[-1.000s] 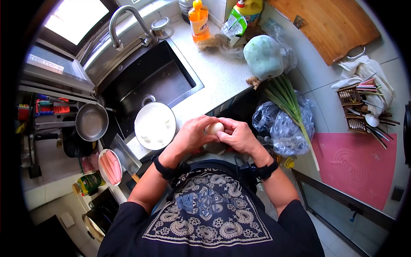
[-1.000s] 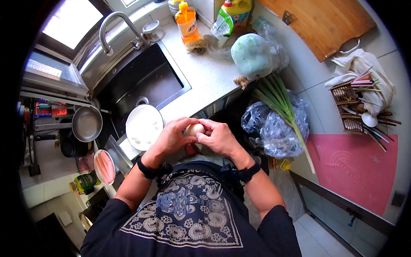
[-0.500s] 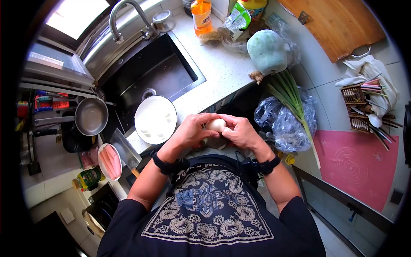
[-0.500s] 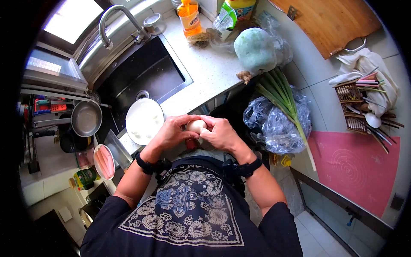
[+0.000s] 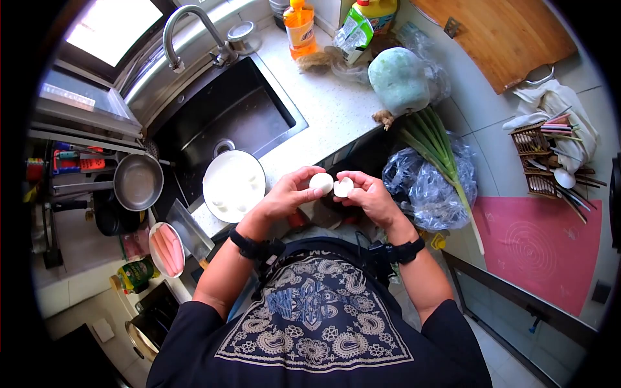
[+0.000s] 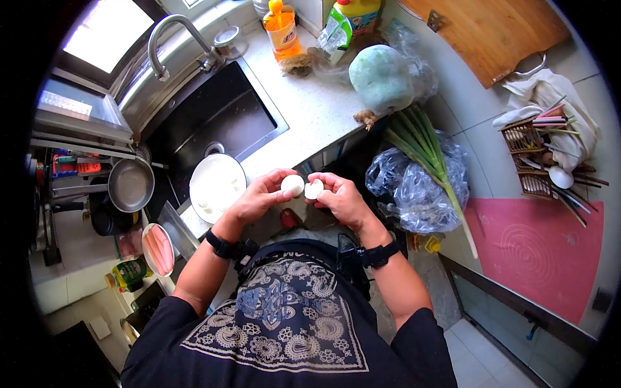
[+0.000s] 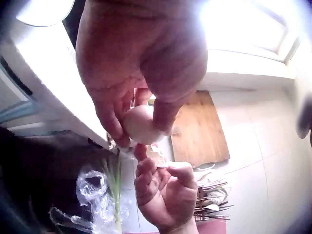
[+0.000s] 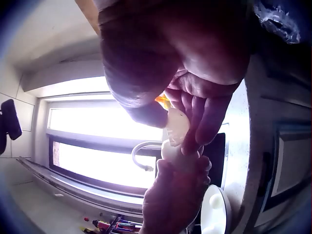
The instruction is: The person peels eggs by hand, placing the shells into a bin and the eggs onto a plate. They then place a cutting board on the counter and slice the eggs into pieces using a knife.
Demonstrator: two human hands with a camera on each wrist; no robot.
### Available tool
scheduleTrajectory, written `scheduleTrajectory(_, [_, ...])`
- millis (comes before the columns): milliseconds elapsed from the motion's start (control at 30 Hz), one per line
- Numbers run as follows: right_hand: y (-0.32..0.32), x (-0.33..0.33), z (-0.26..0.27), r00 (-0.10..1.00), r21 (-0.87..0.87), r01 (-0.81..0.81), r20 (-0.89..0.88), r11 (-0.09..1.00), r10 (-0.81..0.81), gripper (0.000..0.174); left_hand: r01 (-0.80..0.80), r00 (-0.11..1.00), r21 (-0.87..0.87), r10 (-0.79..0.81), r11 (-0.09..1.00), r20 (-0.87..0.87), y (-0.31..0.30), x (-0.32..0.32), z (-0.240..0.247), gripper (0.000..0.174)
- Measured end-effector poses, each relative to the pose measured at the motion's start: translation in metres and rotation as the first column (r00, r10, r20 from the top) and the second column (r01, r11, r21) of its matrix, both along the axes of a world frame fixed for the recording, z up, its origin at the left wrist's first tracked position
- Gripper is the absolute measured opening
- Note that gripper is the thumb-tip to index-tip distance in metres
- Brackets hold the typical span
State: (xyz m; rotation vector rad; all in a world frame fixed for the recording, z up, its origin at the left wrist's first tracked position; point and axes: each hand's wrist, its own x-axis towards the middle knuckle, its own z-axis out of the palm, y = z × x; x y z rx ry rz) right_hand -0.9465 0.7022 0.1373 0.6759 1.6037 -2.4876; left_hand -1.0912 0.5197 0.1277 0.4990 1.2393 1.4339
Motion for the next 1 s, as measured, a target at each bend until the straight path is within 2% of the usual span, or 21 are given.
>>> scheduleTrajectory(133, [0.003,0.004,-0.01,0.998,-0.03,0.045,0.048,0.999,-0.043,0.03,0.026,0.993,0.01,-0.027,1.0,0.113,0.004,-0.001,-0.006,0.05])
scheduleTrajectory(300, [0.005,0.008,-0.011,0.988,0.001,0.067,0.136,0.998,-0.067,0.027,-0.015,0.995,-0.054,0.02,0.998,0.094,0.02,0.002,-0.016,0.048])
scheduleTrajectory(433, [0.008,0.011,-0.011,0.991,0.06,0.06,0.117,0.996,-0.067,0.03,0.007,0.995,-0.047,-0.003,0.999,0.096,0.039,0.008,-0.015,0.047])
scheduleTrajectory(533, [0.014,0.013,-0.015,0.991,0.14,0.078,0.094,0.987,-0.092,0.034,0.055,0.998,-0.016,-0.054,0.998,0.011,0.053,0.012,-0.007,0.048])
scheduleTrajectory(633, [0.022,0.018,-0.016,0.992,0.122,0.074,0.088,0.99,-0.085,0.033,0.071,0.997,-0.008,-0.071,0.997,0.028,0.062,0.014,-0.003,0.048])
scheduleTrajectory(733, [0.025,0.022,-0.013,0.992,0.181,0.076,0.088,0.981,-0.093,0.033,0.088,0.996,-0.024,-0.088,0.996,-0.016,0.067,0.015,-0.004,0.046])
scheduleTrajectory(833, [0.025,0.024,-0.015,0.988,0.233,0.09,0.102,0.968,-0.117,0.033,0.109,0.993,-0.007,-0.108,0.994,0.047,0.07,0.019,-0.007,0.045])
scheduleTrajectory(1000, [0.027,0.029,-0.025,0.986,0.261,0.11,0.093,0.959,-0.138,0.031,0.125,0.991,-0.02,-0.123,0.992,0.052,0.073,0.022,-0.014,0.047])
